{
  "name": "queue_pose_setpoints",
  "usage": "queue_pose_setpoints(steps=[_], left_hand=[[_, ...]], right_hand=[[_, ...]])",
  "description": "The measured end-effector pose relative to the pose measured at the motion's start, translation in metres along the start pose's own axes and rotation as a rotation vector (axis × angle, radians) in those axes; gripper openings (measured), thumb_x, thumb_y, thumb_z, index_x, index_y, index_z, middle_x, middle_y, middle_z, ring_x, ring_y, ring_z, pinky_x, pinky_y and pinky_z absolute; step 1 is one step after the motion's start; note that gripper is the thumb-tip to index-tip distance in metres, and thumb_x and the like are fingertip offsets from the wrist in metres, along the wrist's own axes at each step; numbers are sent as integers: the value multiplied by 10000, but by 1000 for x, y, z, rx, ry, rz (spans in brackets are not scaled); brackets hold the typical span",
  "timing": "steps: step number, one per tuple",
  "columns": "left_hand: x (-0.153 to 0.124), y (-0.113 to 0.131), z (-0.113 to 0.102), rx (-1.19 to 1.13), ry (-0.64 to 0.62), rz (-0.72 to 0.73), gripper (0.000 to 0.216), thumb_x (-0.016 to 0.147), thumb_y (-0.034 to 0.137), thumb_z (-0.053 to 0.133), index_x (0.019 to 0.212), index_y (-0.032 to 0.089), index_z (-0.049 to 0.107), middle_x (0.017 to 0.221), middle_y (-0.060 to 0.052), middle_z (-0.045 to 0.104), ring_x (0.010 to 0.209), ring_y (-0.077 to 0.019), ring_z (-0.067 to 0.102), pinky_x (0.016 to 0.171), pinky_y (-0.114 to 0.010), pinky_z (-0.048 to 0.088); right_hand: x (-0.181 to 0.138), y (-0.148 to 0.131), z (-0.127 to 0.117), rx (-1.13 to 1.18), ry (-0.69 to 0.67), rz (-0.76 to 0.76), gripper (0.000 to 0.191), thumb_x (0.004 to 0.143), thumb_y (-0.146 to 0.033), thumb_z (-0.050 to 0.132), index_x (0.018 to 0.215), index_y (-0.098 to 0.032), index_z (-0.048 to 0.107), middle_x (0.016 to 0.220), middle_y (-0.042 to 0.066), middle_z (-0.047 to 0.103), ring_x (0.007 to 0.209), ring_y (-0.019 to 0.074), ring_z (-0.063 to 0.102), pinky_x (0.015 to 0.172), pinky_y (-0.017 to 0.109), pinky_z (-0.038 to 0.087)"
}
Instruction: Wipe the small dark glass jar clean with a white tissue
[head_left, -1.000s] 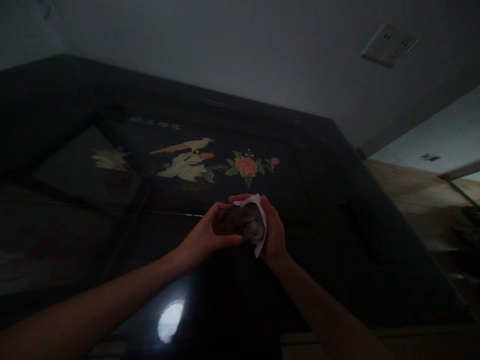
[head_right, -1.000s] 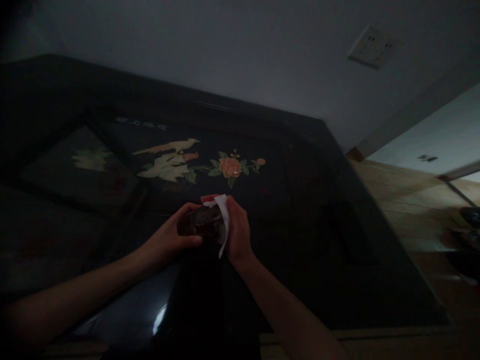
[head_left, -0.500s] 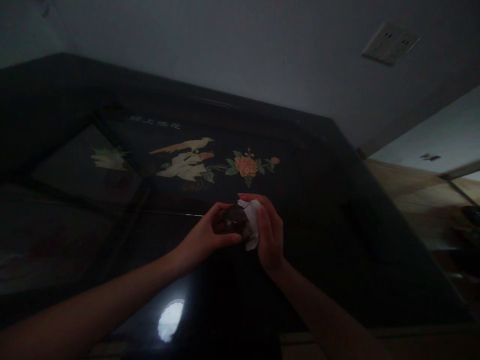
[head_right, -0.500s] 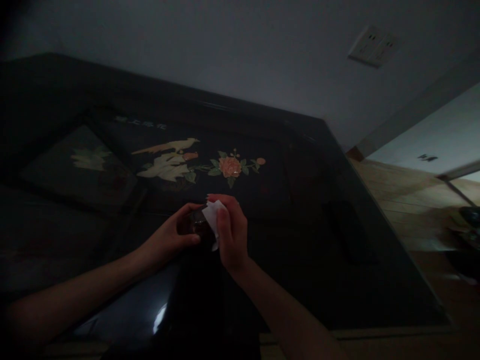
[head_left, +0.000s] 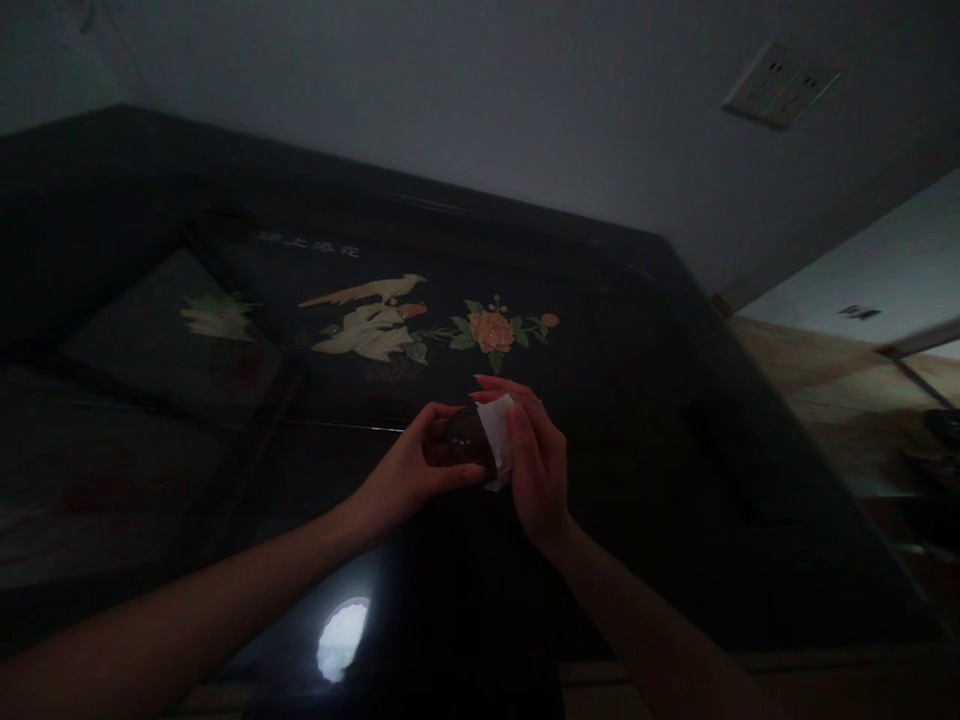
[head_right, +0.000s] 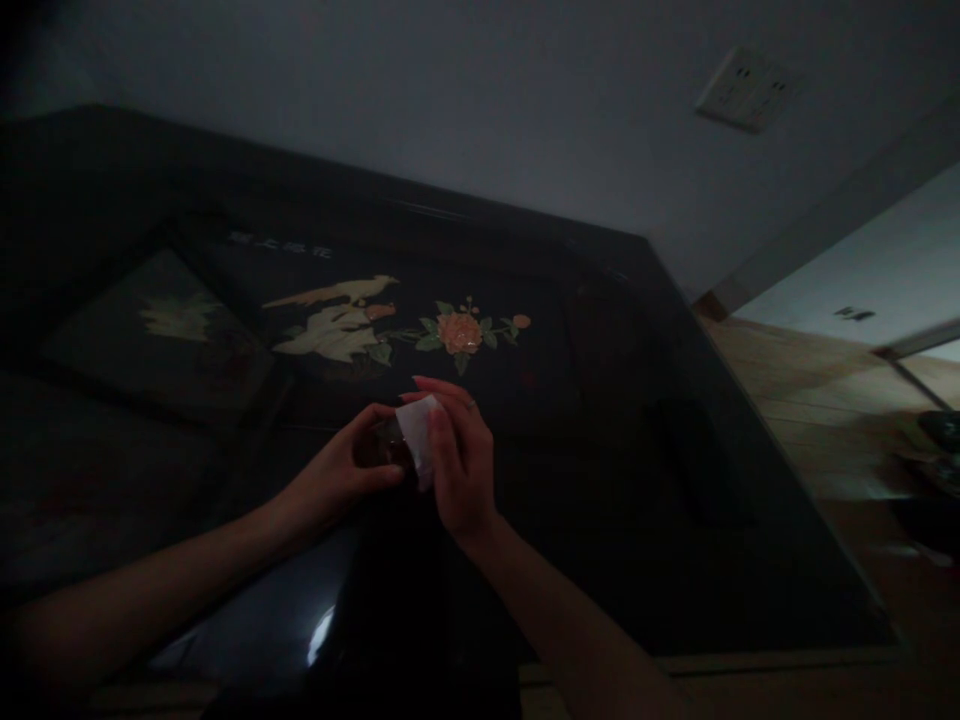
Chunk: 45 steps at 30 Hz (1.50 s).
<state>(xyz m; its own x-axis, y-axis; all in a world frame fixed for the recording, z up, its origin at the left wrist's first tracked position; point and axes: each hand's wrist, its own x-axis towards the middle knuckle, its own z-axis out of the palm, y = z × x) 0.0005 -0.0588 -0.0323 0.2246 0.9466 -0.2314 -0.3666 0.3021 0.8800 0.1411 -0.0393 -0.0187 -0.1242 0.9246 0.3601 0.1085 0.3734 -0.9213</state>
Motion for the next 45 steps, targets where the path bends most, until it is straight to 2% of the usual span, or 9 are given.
queue_pose_setpoints(steps=[6, 12, 16, 20, 25, 30, 34, 39, 45], left_hand=[[1, -2, -3, 22, -40, -8, 523, 549, 216, 827, 975, 204, 525, 1065, -48, 662, 981, -234, 641, 882, -394, 486], [1, -3, -3, -8, -51, -24, 512, 566, 190, 820, 981, 208, 522, 1087, -46, 656, 1005, -226, 637, 904, -387, 480], [2, -4, -4, -40, -77, -11, 538, 555, 180, 822, 1003, 218, 526, 1075, -31, 653, 987, -207, 634, 895, -355, 481], [2, -5, -4, -33, -63, -11, 565, 544, 182, 827, 1025, 215, 532, 1061, -35, 649, 943, -198, 635, 853, -335, 493], [1, -3, -2, -18, -1, 8, 536, 548, 188, 824, 996, 210, 530, 1014, -28, 649, 922, -199, 629, 804, -319, 502], [1, -2, 0, -4, 13, 33, 467, 587, 144, 795, 967, 206, 532, 969, 3, 646, 886, -166, 625, 766, -277, 498], [0, -3, 0, -20, -1, 12, 510, 574, 156, 810, 993, 209, 524, 1009, -8, 645, 912, -177, 631, 791, -299, 503], [-1, 0, -1, -2, -19, -30, 555, 554, 151, 816, 1012, 216, 510, 1088, -48, 650, 993, -229, 635, 869, -375, 498], [0, 2, -1, -7, -73, -46, 542, 547, 150, 815, 981, 218, 497, 1070, -40, 660, 1029, -246, 630, 902, -392, 487]], right_hand=[[6, 8, 1, 496, -41, 446, 411, 899, -480, 412, 916, -191, 703, 988, 61, 724, 898, 215, 661, 785, 339, 513], [8, 11, 2, 667, -106, 564, 461, 876, -545, 402, 864, -181, 685, 913, 68, 729, 876, 218, 670, 800, 355, 511], [2, 9, 2, 512, -11, 441, 445, 914, -496, 358, 903, -192, 682, 935, 65, 719, 877, 205, 660, 810, 350, 495], [-4, 4, 1, 138, 59, 162, 366, 947, -398, 345, 990, -209, 657, 1030, 61, 683, 963, 198, 623, 850, 349, 469], [-8, 3, 0, -241, -10, -182, 285, 948, -249, 344, 1076, -232, 598, 1131, 85, 608, 1106, 209, 550, 952, 418, 432], [-9, 1, 0, -340, -75, -289, 284, 914, -196, 402, 1122, -238, 590, 1202, 87, 571, 1211, 232, 483, 1026, 462, 378], [-6, 0, 1, -172, -5, -150, 281, 935, -240, 380, 1008, -231, 651, 1093, 65, 640, 1127, 215, 549, 985, 418, 405], [0, 3, 1, 205, 53, 242, 358, 939, -380, 376, 940, -213, 692, 981, 48, 701, 880, 183, 632, 774, 320, 486], [7, 8, -1, 635, -55, 523, 395, 886, -470, 431, 921, -185, 704, 958, 65, 727, 917, 215, 655, 841, 354, 486]])
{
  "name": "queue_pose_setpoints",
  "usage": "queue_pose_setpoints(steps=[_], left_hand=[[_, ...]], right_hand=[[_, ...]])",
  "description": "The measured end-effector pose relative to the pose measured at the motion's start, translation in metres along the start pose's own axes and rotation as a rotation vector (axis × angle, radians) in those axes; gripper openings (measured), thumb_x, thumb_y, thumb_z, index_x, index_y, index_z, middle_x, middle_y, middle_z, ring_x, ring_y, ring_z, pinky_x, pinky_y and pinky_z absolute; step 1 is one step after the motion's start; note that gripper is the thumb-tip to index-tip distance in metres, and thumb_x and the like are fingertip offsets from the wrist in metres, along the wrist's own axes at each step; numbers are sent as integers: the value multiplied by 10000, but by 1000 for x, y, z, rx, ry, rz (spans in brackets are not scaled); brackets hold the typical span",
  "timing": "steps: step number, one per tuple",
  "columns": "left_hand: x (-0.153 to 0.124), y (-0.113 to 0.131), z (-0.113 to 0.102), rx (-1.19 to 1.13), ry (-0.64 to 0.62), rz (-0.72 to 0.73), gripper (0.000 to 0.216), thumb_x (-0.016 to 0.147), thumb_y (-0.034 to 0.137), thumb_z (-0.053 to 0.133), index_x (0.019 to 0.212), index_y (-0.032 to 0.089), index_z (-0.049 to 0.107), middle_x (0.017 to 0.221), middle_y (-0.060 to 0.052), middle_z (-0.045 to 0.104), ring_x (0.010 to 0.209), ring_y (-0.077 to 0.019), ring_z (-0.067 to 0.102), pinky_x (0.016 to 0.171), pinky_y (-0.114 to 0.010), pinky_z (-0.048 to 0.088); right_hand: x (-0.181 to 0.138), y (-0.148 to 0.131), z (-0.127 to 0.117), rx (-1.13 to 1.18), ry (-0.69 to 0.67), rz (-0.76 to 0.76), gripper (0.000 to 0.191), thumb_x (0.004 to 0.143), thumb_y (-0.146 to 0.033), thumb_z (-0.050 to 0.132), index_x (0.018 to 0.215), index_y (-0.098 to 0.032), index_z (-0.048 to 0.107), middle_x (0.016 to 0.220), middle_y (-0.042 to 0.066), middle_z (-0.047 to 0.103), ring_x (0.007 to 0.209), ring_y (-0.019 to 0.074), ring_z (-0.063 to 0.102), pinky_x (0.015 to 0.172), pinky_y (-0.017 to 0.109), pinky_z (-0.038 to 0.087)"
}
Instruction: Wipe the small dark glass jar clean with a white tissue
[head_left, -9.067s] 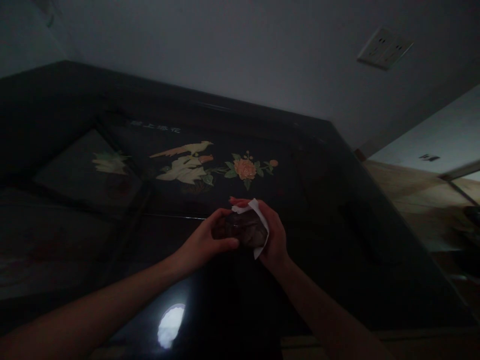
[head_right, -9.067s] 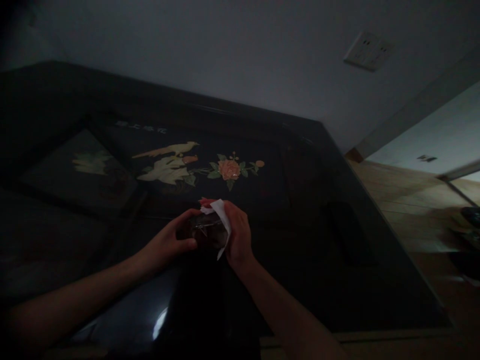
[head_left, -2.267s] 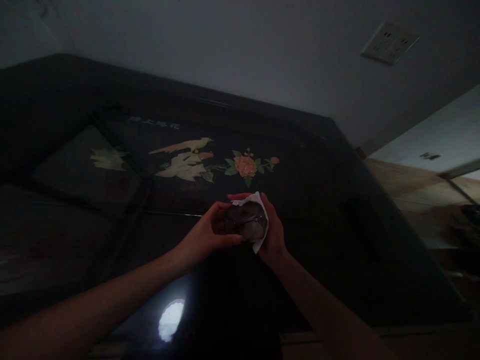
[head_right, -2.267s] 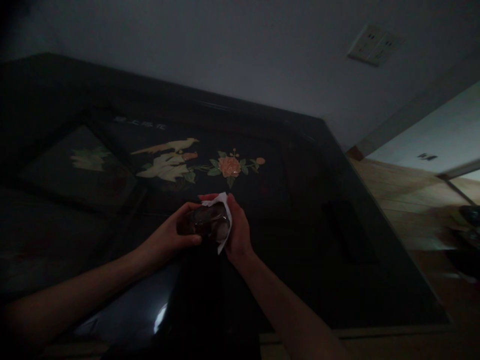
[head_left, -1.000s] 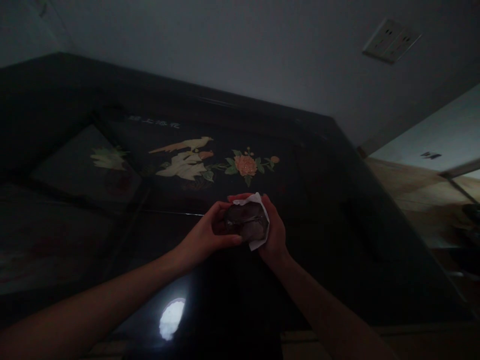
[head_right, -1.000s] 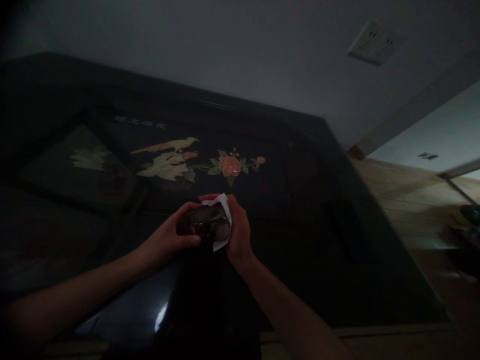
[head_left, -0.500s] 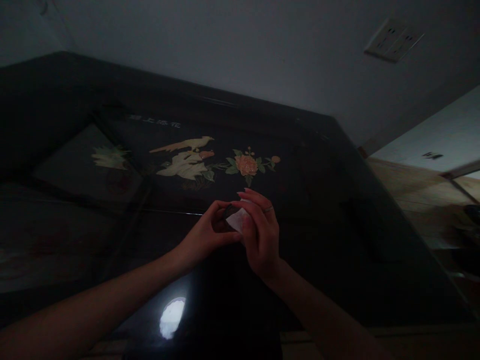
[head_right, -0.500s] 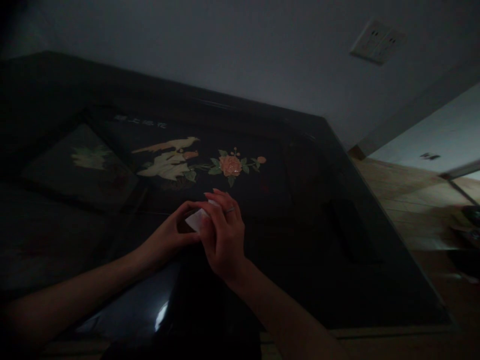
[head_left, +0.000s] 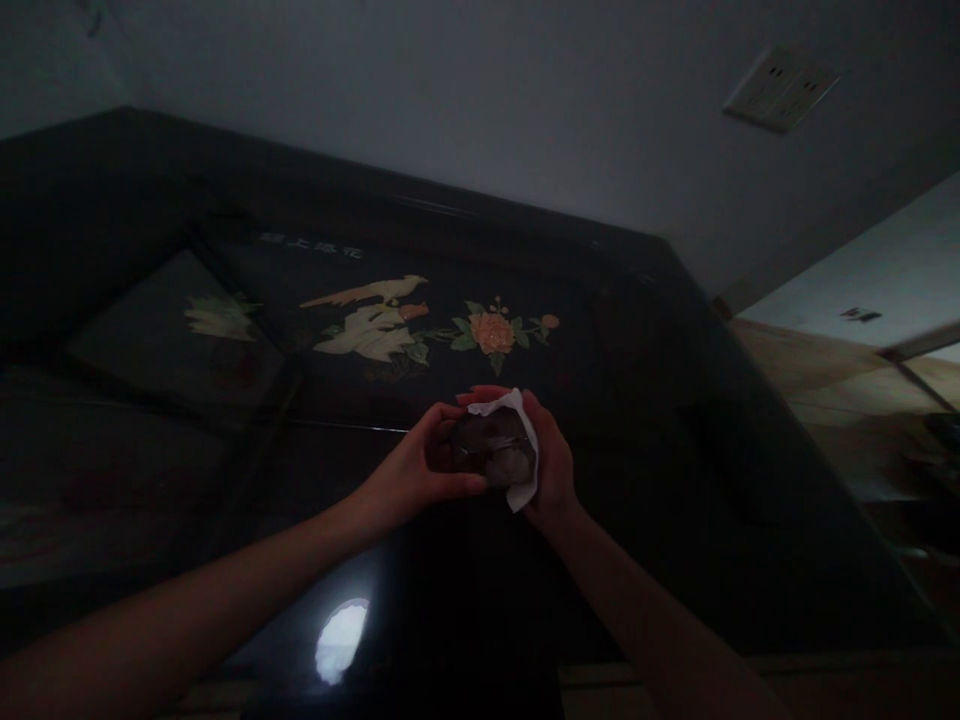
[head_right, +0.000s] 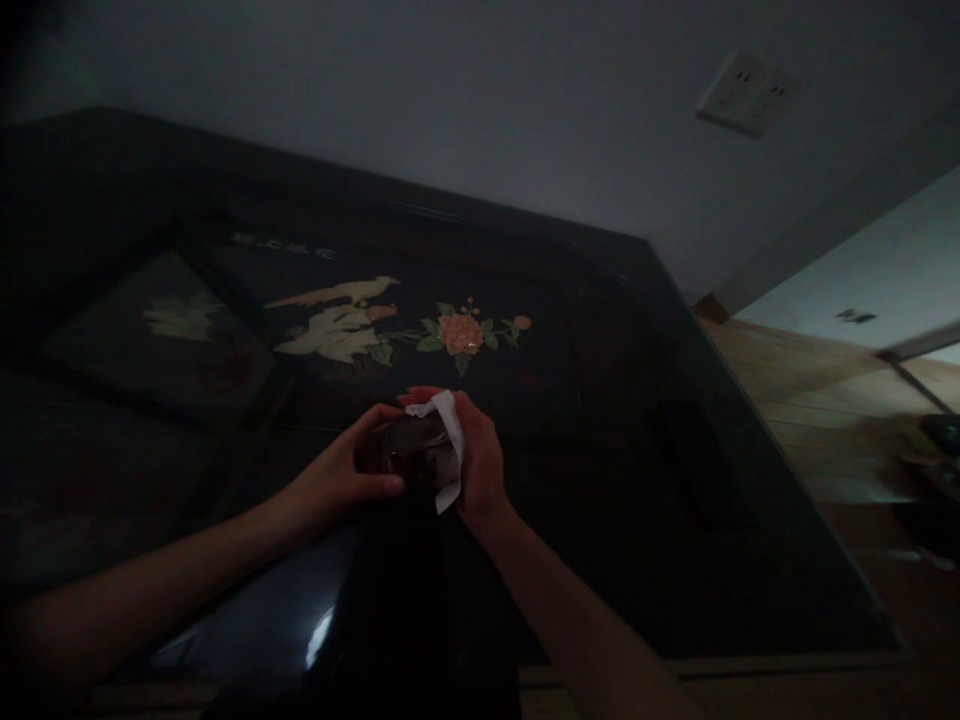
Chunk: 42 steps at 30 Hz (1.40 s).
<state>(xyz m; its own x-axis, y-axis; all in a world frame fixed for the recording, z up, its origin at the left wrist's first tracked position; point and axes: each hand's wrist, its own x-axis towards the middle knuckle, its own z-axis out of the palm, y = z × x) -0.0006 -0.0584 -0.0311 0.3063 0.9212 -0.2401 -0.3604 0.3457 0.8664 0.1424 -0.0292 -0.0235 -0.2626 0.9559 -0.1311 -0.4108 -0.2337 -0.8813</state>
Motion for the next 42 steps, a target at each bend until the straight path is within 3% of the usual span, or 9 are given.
queue_pose_setpoints(steps=[5, 11, 14, 18, 23, 29, 35, 38, 42], left_hand=[[1, 0, 0, -24, 21, -29, 553, 544, 132, 809, 987, 213, 487, 1103, -46, 647, 1028, -238, 627, 902, -391, 480], [1, -4, -2, -20, 35, 9, 559, 555, 169, 823, 1037, 214, 541, 1088, -49, 654, 1015, -239, 625, 899, -375, 476], [2, -8, -4, -30, 52, 50, 544, 567, 191, 824, 1030, 213, 540, 1059, -38, 655, 971, -222, 629, 852, -349, 488], [3, -9, -4, -5, 75, 55, 502, 598, 174, 801, 1023, 205, 536, 1020, -21, 648, 895, -181, 628, 775, -294, 494], [2, -6, -3, -33, 48, 54, 494, 585, 191, 813, 997, 204, 540, 981, -8, 651, 880, -176, 626, 786, -303, 489], [2, -7, -6, -64, -23, 6, 537, 558, 233, 847, 996, 207, 537, 1060, -54, 668, 979, -229, 636, 898, -386, 465], [4, -9, -6, -74, -35, 4, 538, 560, 224, 844, 1004, 202, 539, 1146, -75, 646, 1039, -243, 623, 927, -396, 460], [4, -8, -6, -54, -18, 5, 539, 566, 239, 836, 1013, 200, 539, 1176, -80, 633, 1067, -252, 610, 938, -397, 455], [3, -8, -5, 2, 20, 21, 518, 584, 262, 816, 1026, 189, 554, 1142, -88, 642, 1045, -254, 612, 919, -391, 459]], right_hand=[[2, 1, -1, 8, -19, 54, 391, 867, -482, 444, 870, -188, 703, 890, 53, 731, 889, 211, 663, 833, 353, 491], [-12, 5, 3, -567, 139, -439, 352, 952, -348, 338, 1023, -206, 652, 1023, 59, 678, 931, 187, 621, 821, 342, 478], [-17, 5, 4, -841, 73, -684, 300, 947, -240, 351, 1117, -225, 597, 1109, 69, 628, 1085, 203, 561, 934, 395, 441], [-18, 5, 4, -1017, -10, -807, 325, 920, -171, 387, 1185, -226, 567, 1186, 86, 581, 1227, 228, 469, 1036, 457, 366], [-16, 1, 6, -864, 13, -729, 291, 929, -197, 391, 1083, -239, 635, 1109, 56, 640, 1170, 211, 521, 1021, 424, 376], [-7, 1, 5, -287, 107, -235, 353, 918, -403, 410, 901, -203, 700, 932, 52, 715, 867, 198, 652, 789, 340, 490], [4, 4, -1, 105, 8, 119, 417, 828, -535, 485, 844, -184, 708, 817, 57, 733, 861, 229, 676, 805, 369, 504], [4, 7, -1, 65, 42, 85, 436, 853, -528, 445, 851, -180, 708, 832, 59, 732, 861, 229, 674, 806, 367, 502], [-4, 9, 1, -214, 145, -171, 445, 920, -488, 359, 911, -192, 692, 929, 56, 715, 883, 205, 654, 807, 345, 487]])
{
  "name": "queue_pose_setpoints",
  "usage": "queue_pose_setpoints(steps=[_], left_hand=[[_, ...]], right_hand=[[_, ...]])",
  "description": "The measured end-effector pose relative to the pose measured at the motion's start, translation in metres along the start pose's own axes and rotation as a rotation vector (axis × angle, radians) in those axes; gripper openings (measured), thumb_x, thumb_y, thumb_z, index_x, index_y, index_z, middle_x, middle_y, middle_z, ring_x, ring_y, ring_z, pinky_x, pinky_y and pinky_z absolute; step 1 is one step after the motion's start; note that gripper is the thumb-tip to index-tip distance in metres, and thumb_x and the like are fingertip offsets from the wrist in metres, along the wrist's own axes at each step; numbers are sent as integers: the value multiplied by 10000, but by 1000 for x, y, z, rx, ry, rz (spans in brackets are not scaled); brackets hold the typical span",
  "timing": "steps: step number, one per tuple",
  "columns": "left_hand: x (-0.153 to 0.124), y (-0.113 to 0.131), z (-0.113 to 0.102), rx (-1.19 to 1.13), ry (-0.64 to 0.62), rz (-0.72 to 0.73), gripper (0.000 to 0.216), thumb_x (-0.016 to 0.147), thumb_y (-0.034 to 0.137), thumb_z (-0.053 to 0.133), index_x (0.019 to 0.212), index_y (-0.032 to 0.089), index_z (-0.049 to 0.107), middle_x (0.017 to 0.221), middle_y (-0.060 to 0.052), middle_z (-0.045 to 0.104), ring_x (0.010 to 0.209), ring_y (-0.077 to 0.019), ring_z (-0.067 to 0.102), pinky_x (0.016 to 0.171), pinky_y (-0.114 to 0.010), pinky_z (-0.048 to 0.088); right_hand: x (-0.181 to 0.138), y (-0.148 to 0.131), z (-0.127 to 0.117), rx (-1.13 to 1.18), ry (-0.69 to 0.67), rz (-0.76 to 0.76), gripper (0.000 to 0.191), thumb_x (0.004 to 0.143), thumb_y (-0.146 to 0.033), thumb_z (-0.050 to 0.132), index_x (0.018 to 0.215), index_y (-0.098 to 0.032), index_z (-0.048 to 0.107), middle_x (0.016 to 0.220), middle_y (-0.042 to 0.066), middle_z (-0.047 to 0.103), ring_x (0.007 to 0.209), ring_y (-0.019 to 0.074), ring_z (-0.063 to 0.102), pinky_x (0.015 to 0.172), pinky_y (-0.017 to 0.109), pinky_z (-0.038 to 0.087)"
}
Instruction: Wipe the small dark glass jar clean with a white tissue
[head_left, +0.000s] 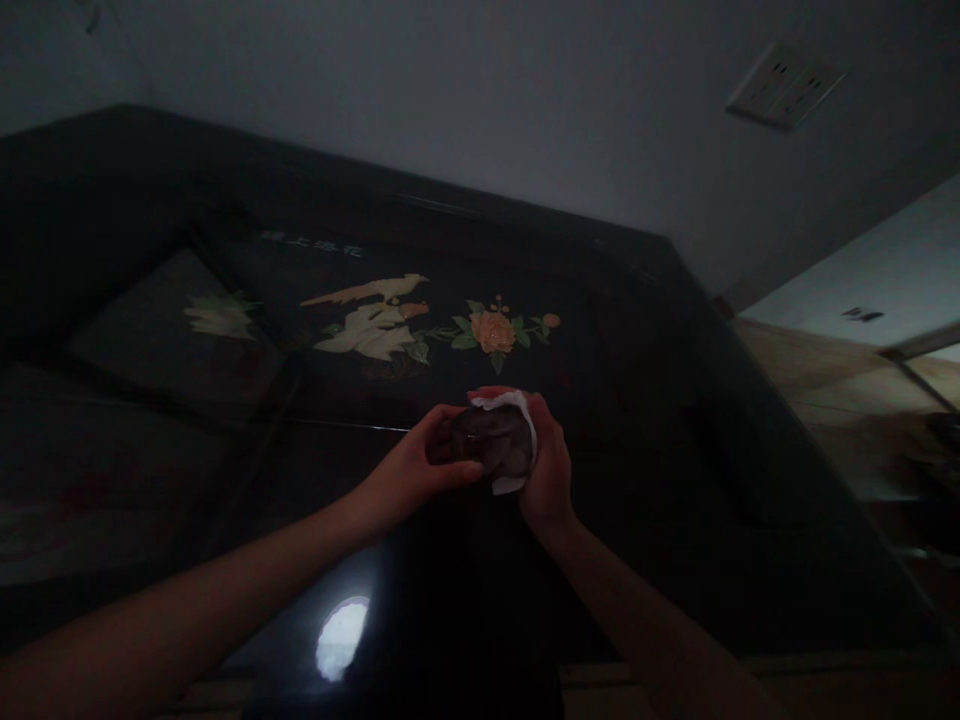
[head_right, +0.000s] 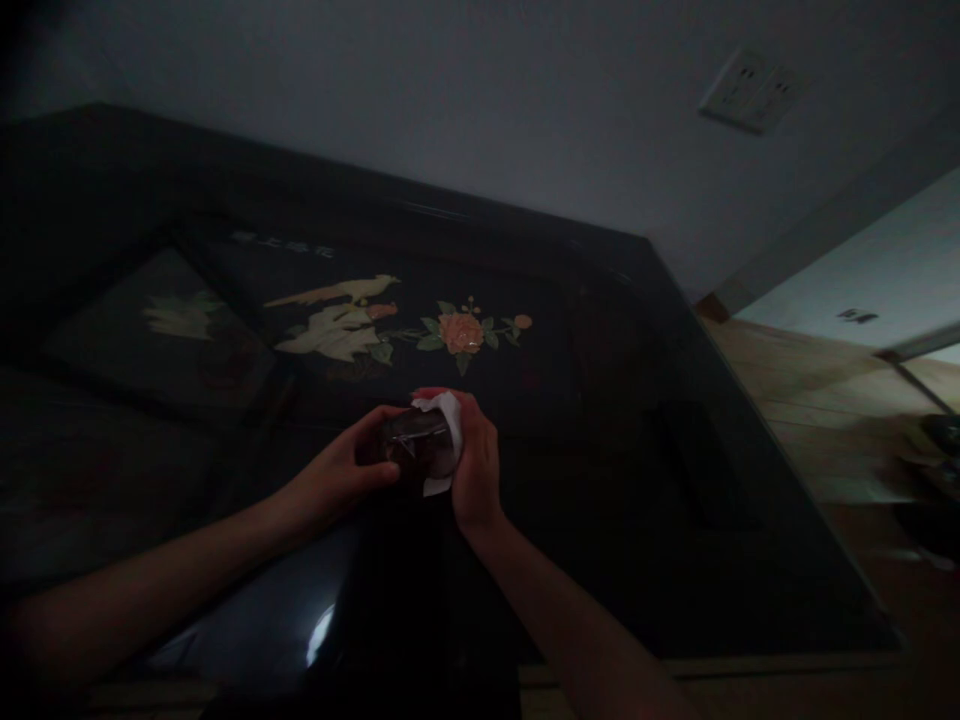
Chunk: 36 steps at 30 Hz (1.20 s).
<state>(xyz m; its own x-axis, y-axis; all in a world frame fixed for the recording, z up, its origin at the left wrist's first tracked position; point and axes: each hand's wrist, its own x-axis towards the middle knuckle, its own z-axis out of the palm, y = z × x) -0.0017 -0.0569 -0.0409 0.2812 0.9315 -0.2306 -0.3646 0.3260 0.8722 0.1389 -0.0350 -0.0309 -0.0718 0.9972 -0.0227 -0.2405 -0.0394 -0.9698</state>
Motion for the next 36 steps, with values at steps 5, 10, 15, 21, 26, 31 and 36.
queue_pose_setpoints(steps=[5, 10, 15, 21, 26, 31, 36], left_hand=[[0, 1, 1, -15, 23, 27, 518, 568, 232, 814, 1010, 193, 547, 1018, -44, 657, 935, -211, 625, 855, -353, 472], [-1, 4, 3, 47, 71, 31, 460, 586, 190, 789, 975, 198, 543, 959, -13, 649, 890, -194, 615, 787, -317, 468], [-1, 3, 2, 66, 55, 40, 454, 586, 193, 798, 962, 199, 543, 955, -16, 650, 867, -187, 612, 757, -300, 465], [-2, 4, 2, -29, -17, -3, 519, 543, 224, 843, 958, 202, 532, 949, -17, 654, 879, -191, 630, 824, -338, 473], [-2, 4, 2, -65, -60, -12, 570, 511, 215, 863, 963, 207, 517, 1089, -51, 639, 964, -210, 623, 854, -344, 472], [-1, 2, 2, -90, -41, -29, 582, 521, 199, 859, 998, 208, 524, 1084, -47, 646, 969, -205, 627, 869, -340, 475], [-1, 2, 3, -64, -1, 1, 555, 522, 191, 851, 990, 202, 554, 1009, -43, 662, 936, -209, 631, 850, -334, 482]], right_hand=[[-9, -4, 0, -486, -26, -462, 318, 959, -292, 334, 1081, -220, 618, 1091, 66, 641, 1041, 194, 583, 917, 380, 444], [-13, -8, 1, -735, -134, -717, 338, 919, -165, 375, 1190, -229, 566, 1200, 87, 583, 1220, 227, 484, 1051, 467, 347], [-13, -12, 3, -686, -139, -707, 332, 911, -170, 404, 1168, -251, 598, 1193, 59, 611, 1177, 208, 522, 1075, 463, 320], [-6, -14, 3, -233, -46, -244, 326, 939, -335, 390, 964, -218, 693, 1020, 53, 695, 961, 196, 627, 851, 353, 474], [3, -7, 1, 223, -146, 155, 429, 897, -480, 398, 867, -187, 709, 917, 71, 730, 892, 226, 667, 820, 376, 495], [3, -4, 1, 214, -114, 170, 444, 884, -512, 405, 865, -187, 706, 904, 67, 732, 916, 231, 664, 853, 379, 485], [-7, -6, 0, -235, -9, -202, 389, 950, -399, 333, 995, -208, 669, 1022, 64, 690, 927, 199, 632, 831, 354, 479]])
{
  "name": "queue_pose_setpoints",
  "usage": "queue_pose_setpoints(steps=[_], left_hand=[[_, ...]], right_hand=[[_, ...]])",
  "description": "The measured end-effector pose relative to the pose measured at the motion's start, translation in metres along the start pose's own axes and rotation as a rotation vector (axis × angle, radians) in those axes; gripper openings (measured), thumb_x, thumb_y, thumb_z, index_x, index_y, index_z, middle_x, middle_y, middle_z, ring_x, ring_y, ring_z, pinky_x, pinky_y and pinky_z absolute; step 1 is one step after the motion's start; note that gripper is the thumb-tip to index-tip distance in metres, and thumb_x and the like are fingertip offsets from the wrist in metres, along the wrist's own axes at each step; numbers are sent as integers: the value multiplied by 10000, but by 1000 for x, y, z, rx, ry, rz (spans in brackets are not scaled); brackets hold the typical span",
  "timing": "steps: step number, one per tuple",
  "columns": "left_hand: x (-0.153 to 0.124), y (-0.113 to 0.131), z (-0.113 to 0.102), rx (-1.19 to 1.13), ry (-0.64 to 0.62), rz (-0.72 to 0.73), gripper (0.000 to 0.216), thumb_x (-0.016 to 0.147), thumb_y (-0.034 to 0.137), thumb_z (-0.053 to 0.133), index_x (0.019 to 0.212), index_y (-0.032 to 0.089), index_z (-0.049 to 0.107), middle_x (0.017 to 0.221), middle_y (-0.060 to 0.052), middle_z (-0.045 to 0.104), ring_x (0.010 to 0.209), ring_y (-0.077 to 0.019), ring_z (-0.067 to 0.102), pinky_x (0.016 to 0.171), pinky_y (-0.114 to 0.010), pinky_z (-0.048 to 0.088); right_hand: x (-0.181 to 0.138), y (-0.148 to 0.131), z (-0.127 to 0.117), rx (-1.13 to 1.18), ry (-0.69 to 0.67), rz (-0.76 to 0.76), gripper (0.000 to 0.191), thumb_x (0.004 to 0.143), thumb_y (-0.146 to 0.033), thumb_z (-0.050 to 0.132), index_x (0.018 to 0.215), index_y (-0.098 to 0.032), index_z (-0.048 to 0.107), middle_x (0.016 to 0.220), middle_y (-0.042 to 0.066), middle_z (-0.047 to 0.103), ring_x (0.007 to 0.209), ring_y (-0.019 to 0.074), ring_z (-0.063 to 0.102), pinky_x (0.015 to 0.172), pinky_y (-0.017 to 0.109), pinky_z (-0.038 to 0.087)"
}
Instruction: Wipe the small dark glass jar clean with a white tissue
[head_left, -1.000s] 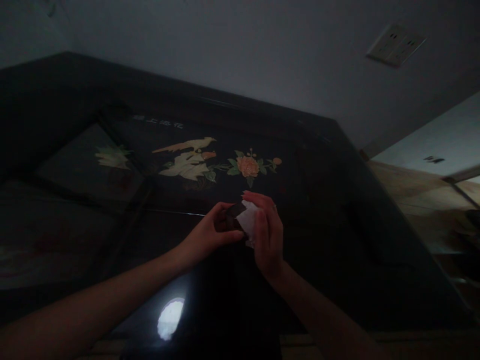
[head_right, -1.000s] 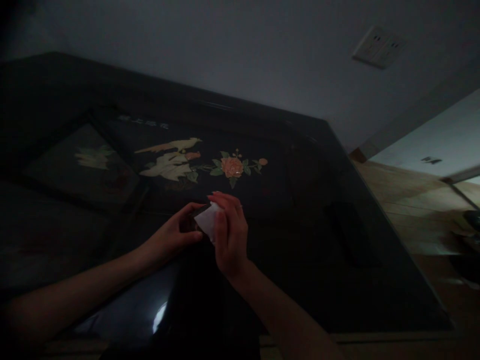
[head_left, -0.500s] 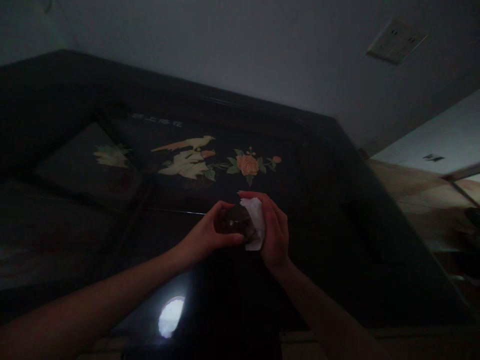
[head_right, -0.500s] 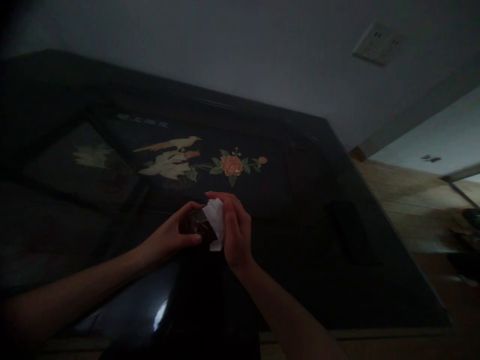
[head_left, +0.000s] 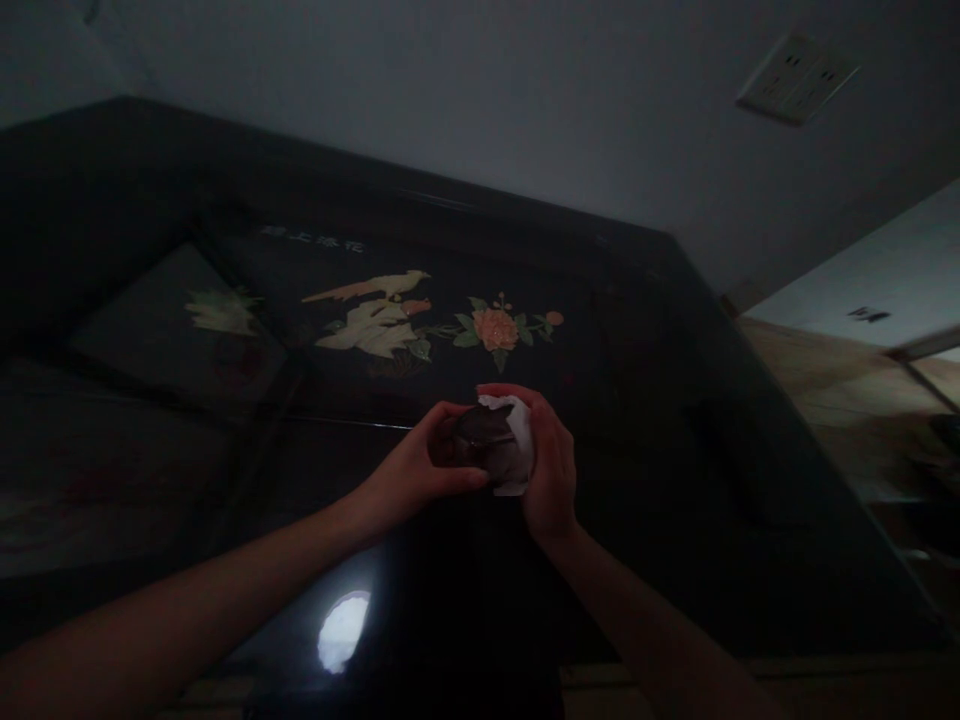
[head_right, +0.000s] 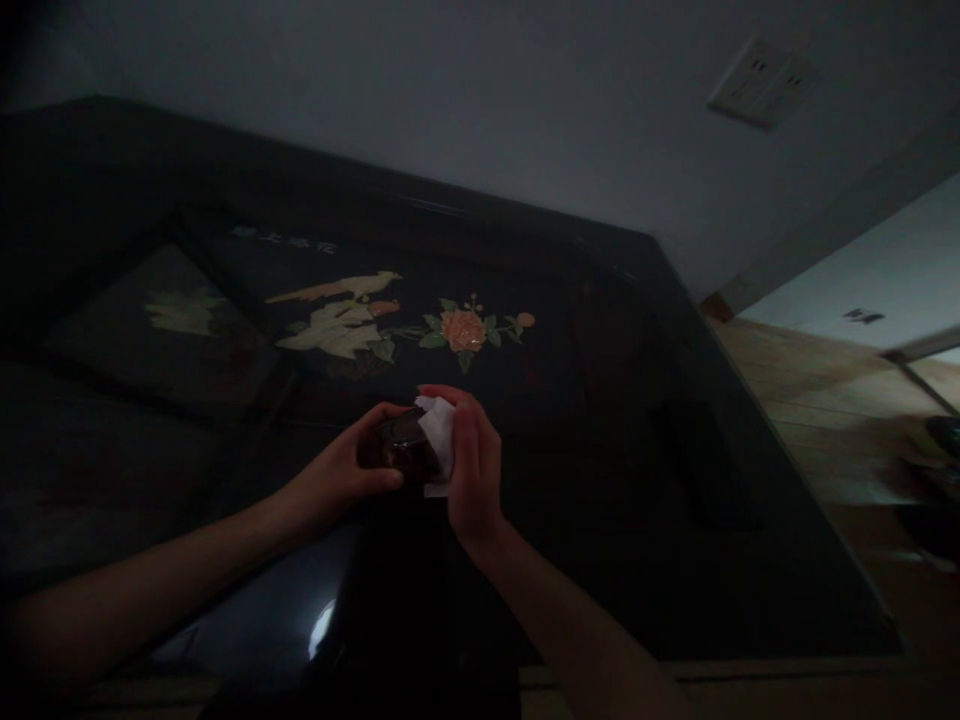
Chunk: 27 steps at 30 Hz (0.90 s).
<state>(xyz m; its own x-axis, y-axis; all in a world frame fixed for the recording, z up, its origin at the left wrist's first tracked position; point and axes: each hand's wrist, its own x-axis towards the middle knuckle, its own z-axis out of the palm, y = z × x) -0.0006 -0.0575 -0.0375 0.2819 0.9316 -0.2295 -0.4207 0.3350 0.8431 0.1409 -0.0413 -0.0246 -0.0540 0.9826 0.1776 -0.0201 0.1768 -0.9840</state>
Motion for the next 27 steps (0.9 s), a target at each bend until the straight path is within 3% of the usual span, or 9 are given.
queue_pose_setpoints(steps=[5, 10, 14, 17, 21, 24, 27], left_hand=[[0, 0, 1, 71, 66, 42, 506, 547, 184, 823, 961, 212, 534, 952, -4, 647, 881, -193, 624, 792, -324, 485], [0, 1, 3, 110, 82, 50, 474, 555, 182, 818, 936, 207, 536, 933, -5, 642, 878, -189, 616, 752, -293, 485], [-1, 1, 3, 39, 49, 44, 497, 546, 185, 826, 949, 208, 535, 978, -15, 648, 895, -192, 622, 779, -307, 490], [-2, 3, 3, 19, 14, 7, 528, 525, 189, 840, 953, 210, 532, 999, -28, 663, 930, -209, 630, 828, -331, 486], [-2, 3, 0, -9, -34, -31, 549, 517, 193, 849, 961, 217, 528, 1070, -41, 662, 981, -223, 628, 854, -341, 479], [-2, 5, 0, -29, -55, -35, 546, 526, 201, 848, 983, 213, 550, 1110, -54, 655, 1016, -230, 618, 879, -344, 466], [-4, 8, 3, -54, -26, -41, 551, 562, 236, 833, 1044, 203, 570, 1137, -73, 644, 1069, -247, 595, 919, -359, 442]], right_hand=[[-6, -3, 0, -433, -97, -444, 311, 930, -221, 374, 1141, -246, 601, 1184, 73, 599, 1166, 229, 520, 991, 449, 406], [-6, -7, 0, -521, -160, -522, 339, 910, -157, 392, 1150, -266, 605, 1197, 57, 594, 1195, 221, 500, 1036, 470, 367], [0, -9, -2, -293, -119, -339, 300, 939, -244, 383, 1015, -241, 673, 1107, 53, 650, 1105, 207, 563, 971, 412, 417], [6, -8, -3, -15, -83, -33, 349, 946, -346, 373, 917, -219, 696, 1006, 44, 698, 954, 195, 629, 854, 349, 474], [10, -6, -4, 308, -155, 316, 392, 907, -475, 409, 889, -202, 690, 956, 46, 723, 847, 203, 663, 774, 336, 507], [12, -3, -3, 433, -171, 418, 400, 884, -522, 430, 953, -209, 669, 1004, 54, 713, 906, 215, 661, 785, 349, 519], [12, 1, -1, 472, -29, 397, 358, 870, -526, 472, 1039, -242, 610, 1052, 34, 689, 924, 195, 652, 779, 333, 524]])
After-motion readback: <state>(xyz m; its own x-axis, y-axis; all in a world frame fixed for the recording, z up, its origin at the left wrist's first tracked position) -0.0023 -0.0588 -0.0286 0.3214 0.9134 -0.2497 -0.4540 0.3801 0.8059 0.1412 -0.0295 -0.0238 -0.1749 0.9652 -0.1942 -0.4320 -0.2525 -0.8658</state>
